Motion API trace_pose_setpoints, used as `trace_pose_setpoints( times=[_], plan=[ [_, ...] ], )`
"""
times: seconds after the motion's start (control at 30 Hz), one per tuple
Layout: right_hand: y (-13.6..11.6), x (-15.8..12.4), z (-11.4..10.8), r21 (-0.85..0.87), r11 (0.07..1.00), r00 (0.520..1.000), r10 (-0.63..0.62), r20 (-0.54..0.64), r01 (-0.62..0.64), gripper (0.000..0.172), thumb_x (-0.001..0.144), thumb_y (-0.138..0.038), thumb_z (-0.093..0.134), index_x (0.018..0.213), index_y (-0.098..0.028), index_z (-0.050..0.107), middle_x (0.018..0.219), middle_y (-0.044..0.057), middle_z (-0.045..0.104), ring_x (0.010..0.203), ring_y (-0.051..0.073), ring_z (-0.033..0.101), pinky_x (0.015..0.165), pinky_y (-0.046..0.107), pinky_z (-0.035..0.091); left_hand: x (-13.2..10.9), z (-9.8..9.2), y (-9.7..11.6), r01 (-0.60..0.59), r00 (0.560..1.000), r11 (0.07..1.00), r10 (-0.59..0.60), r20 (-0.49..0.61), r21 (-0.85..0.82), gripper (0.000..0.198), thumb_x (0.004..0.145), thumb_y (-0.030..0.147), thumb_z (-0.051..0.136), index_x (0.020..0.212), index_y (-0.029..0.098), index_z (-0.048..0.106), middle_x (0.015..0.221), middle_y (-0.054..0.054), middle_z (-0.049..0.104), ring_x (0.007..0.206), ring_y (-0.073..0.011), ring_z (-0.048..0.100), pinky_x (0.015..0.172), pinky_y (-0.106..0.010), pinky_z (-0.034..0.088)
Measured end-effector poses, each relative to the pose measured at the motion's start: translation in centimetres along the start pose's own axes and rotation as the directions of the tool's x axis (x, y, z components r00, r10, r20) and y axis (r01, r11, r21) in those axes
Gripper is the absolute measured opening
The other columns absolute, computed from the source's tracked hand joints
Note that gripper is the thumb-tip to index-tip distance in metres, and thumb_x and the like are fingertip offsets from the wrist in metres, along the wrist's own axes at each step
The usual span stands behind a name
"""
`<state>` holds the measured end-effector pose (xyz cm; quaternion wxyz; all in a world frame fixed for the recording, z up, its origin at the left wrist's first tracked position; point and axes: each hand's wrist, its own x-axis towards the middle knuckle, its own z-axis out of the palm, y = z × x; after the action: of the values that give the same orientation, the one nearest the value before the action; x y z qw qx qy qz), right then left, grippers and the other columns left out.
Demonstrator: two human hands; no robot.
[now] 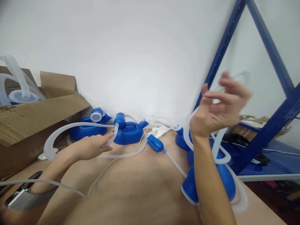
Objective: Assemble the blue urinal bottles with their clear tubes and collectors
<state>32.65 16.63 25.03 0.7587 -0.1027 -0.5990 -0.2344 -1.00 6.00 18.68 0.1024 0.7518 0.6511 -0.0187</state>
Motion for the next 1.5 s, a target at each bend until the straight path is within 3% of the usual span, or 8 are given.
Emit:
trace_pose_setpoints(
  times=[0.17, 0.37, 0.53, 0.67, 0.83, 1.07, 1.33, 1.5],
  plan=[
    [3.4, -3.2, -1.5, -0.204, 0.979, 0.907, 0.092, 0.411, -0.007, 0.012, 0.095, -0.023, 0.062, 0.087, -0.023, 0.069, 0.105, 0.008, 0.069, 0.110, 0.028, 0.070, 0.099, 0.053, 0.056, 0.4, 0.4, -0.1, 0.042, 0.999, 0.999, -0.042, 0.027, 0.020, 0.070, 0.098, 0.041, 0.038, 0.162, 0.018, 0.023, 0.109, -0.019, 0.073, 0.104, -0.0385, 0.069, 0.086, -0.049, 0.050],
    [5.4, -3.4, -7.1, -0.354, 0.934, 0.279, 0.351, 0.894, -0.041, 0.034, 0.095, -0.052, 0.058, 0.117, -0.031, 0.074, 0.147, 0.011, 0.056, 0.141, 0.037, 0.049, 0.106, 0.060, 0.049, 0.4, 0.2, -0.1, 0.037, 0.998, 0.999, -0.038, 0.048, 0.028, 0.075, 0.096, 0.035, 0.043, 0.164, 0.020, 0.015, 0.118, -0.020, 0.071, 0.110, -0.0391, 0.067, 0.086, -0.048, 0.050],
    [0.3, -5.3, -12.8, -0.328, 0.945, -0.004, 0.328, 0.945, -0.003, 0.045, 0.097, -0.052, 0.057, 0.141, -0.043, 0.059, 0.161, 0.005, 0.044, 0.148, 0.038, 0.038, 0.111, 0.061, 0.044, 0.5, 0.4, -0.7, 0.050, 0.999, 0.997, -0.051, 0.016, 0.060, 0.074, 0.094, 0.032, 0.048, 0.163, 0.023, 0.022, 0.120, -0.019, 0.071, 0.113, -0.0393, 0.067, 0.089, -0.049, 0.050],
    [-5.8, -9.8, -17.5, 0.011, 0.999, -0.230, 0.001, 0.973, 0.050, 0.069, 0.087, -0.051, 0.071, 0.151, -0.046, 0.046, 0.153, 0.006, 0.054, 0.139, 0.042, 0.050, 0.109, 0.065, 0.045, 0.7, 0.5, -1.2, 0.059, 0.998, 0.996, -0.061, 0.032, 0.065, 0.079, 0.094, 0.029, 0.049, 0.165, 0.026, 0.014, 0.125, -0.020, 0.070, 0.117, -0.0397, 0.066, 0.093, -0.051, 0.049],
    [-8.4, -11.2, -19.6, -0.039, 0.981, -0.076, 0.054, 0.996, 0.189, 0.079, 0.085, -0.059, 0.071, 0.155, -0.039, 0.042, 0.129, 0.008, 0.072, 0.108, 0.035, 0.072, 0.094, 0.049, 0.057, 0.8, 0.7, -1.3, 0.063, 0.998, 0.995, -0.064, 0.022, 0.073, 0.078, 0.093, 0.030, 0.049, 0.164, 0.029, 0.017, 0.135, -0.019, 0.066, 0.122, -0.0389, 0.064, 0.095, -0.050, 0.049],
    [-3.1, -10.9, -16.1, -0.420, 0.828, 0.253, 0.345, 0.904, 0.372, 0.056, 0.099, -0.061, 0.043, 0.140, -0.028, 0.060, 0.134, 0.015, 0.066, 0.114, 0.036, 0.066, 0.093, 0.051, 0.052, 0.1, 0.1, -0.8, 0.052, 0.998, 0.997, -0.054, 0.037, 0.054, 0.079, 0.092, 0.028, 0.045, 0.165, 0.024, 0.015, 0.131, -0.022, 0.068, 0.121, -0.0400, 0.064, 0.094, -0.053, 0.049],
    [0.5, -15.8, -11.9, -0.532, 0.642, 0.280, 0.458, 0.844, 0.553, 0.048, 0.088, -0.029, 0.063, 0.134, -0.015, 0.064, 0.143, 0.026, 0.058, 0.133, 0.047, 0.049, 0.108, 0.069, 0.034, -0.3, -0.5, -0.2, 0.071, 0.995, 0.996, -0.075, 0.073, 0.056, 0.078, 0.094, 0.030, 0.044, 0.165, 0.020, 0.014, 0.134, -0.023, 0.065, 0.125, -0.0388, 0.062, 0.101, -0.052, 0.046],
    [-0.5, -16.6, -9.4, -0.548, 0.747, 0.236, 0.494, 0.837, 0.376, 0.053, 0.091, -0.029, 0.058, 0.143, -0.021, 0.056, 0.152, 0.020, 0.050, 0.146, 0.044, 0.036, 0.113, 0.072, 0.027, -0.3, -0.6, -0.2, 0.048, 0.996, 0.998, -0.050, 0.074, 0.038, 0.078, 0.094, 0.029, 0.044, 0.165, 0.018, 0.012, 0.138, -0.025, 0.063, 0.123, -0.0388, 0.064, 0.095, -0.050, 0.049]
  ],
)
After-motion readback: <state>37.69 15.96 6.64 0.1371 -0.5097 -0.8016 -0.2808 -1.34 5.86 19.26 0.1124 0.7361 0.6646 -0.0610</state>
